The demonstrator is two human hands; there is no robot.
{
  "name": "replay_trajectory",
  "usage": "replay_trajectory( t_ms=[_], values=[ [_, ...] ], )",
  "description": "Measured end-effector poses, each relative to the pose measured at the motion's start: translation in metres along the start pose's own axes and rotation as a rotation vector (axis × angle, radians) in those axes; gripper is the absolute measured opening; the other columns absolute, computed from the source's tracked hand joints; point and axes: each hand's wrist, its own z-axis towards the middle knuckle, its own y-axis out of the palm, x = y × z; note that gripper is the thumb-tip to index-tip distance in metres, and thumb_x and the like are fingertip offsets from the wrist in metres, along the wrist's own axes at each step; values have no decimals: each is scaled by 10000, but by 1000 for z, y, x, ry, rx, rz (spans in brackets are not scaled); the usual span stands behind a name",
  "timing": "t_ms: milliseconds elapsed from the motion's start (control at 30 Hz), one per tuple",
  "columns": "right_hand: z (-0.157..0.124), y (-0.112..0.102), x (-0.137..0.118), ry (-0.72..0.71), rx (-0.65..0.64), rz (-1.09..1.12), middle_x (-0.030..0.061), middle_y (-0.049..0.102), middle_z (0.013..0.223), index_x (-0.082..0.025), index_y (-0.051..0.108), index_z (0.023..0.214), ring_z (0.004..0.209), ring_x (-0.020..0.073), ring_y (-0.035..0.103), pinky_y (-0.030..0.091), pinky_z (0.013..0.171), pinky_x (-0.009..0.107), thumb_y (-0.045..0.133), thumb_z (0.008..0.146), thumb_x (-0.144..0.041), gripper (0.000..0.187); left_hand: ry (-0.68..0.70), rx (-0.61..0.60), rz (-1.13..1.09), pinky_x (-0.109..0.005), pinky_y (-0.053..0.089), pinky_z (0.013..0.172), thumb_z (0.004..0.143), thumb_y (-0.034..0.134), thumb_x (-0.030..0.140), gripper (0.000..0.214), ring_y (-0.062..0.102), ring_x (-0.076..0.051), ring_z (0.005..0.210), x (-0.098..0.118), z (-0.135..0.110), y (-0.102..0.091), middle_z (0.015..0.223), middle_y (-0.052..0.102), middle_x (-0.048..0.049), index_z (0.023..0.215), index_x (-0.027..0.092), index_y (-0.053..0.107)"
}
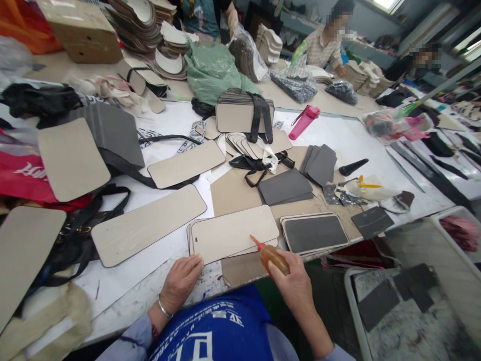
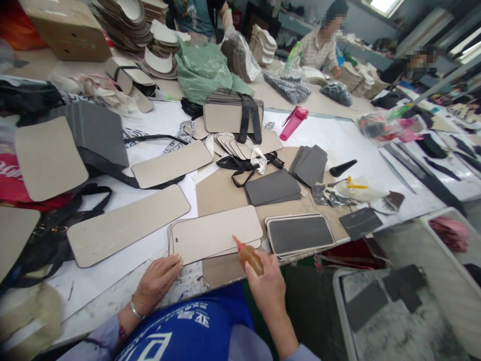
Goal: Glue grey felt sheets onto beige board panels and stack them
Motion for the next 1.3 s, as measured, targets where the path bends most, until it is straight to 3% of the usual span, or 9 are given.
replay_trajectory(
  t_ms=[167,333,433,533,600,800,1000,1167,1300],
  values=[
    [23,-19,22,76,55,-203,6,460,846,-261,575,1009,711,161,534,402,575,260,531,742,-386,298,11,1,-16,-322,460,784,822,490,97,169,583,-182,943,-1,1,0,917,664,-64,911,171,612],
    [27,-23,21,89,86,-194,11,463,828,-253,582,1011,692,164,523,399,573,271,527,738,-389,309,13,9,-9,-329,467,768,823,485,92,161,582,-188,927,0,1,1,905,664,-70,915,154,601],
    [21,-16,17,99,10,67,34,535,866,-228,598,969,776,199,555,441,656,312,581,679,-426,352,-7,-1,-13,-329,467,774,821,485,89,159,574,-190,946,2,1,0,918,662,-75,920,146,595],
    [10,-4,5,131,-214,474,61,613,914,-191,587,969,827,221,585,471,724,344,616,657,-449,405,-35,-16,-15,-348,457,817,819,479,75,179,562,-192,982,5,0,-1,958,655,-86,949,134,587],
    [1,6,-7,103,-303,575,71,627,943,-182,582,978,842,222,592,473,765,363,624,666,-426,398,-55,-5,-12,-367,445,848,818,473,67,198,551,-195,1008,7,-2,-2,980,651,-90,971,132,581],
    [-11,32,-43,-172,-238,435,66,589,968,-199,596,968,905,207,567,459,835,368,606,690,-311,301,-115,39,-21,-378,446,857,814,468,64,225,537,-199,1033,8,-12,-3,988,643,-93,994,146,575],
    [-13,39,-62,-211,-255,295,51,574,947,-228,598,1001,827,186,582,479,786,343,585,707,-308,305,-127,14,-42,-352,466,825,818,448,66,225,548,-184,993,5,-11,-3,951,646,-84,969,155,589],
    [-6,23,-33,43,-89,400,71,603,988,-206,600,994,922,250,569,429,873,427,664,629,-408,423,-116,32,-38,-336,474,792,829,435,75,211,554,-176,956,3,-8,-5,940,651,-77,939,155,595],
    [2,-3,-6,412,-87,1017,61,620,1060,-239,571,1084,956,253,583,471,820,421,624,677,-496,485,-124,44,-56,-318,485,760,833,446,99,183,561,-173,923,4,-4,-7,908,648,-80,921,146,599]
  ],
)
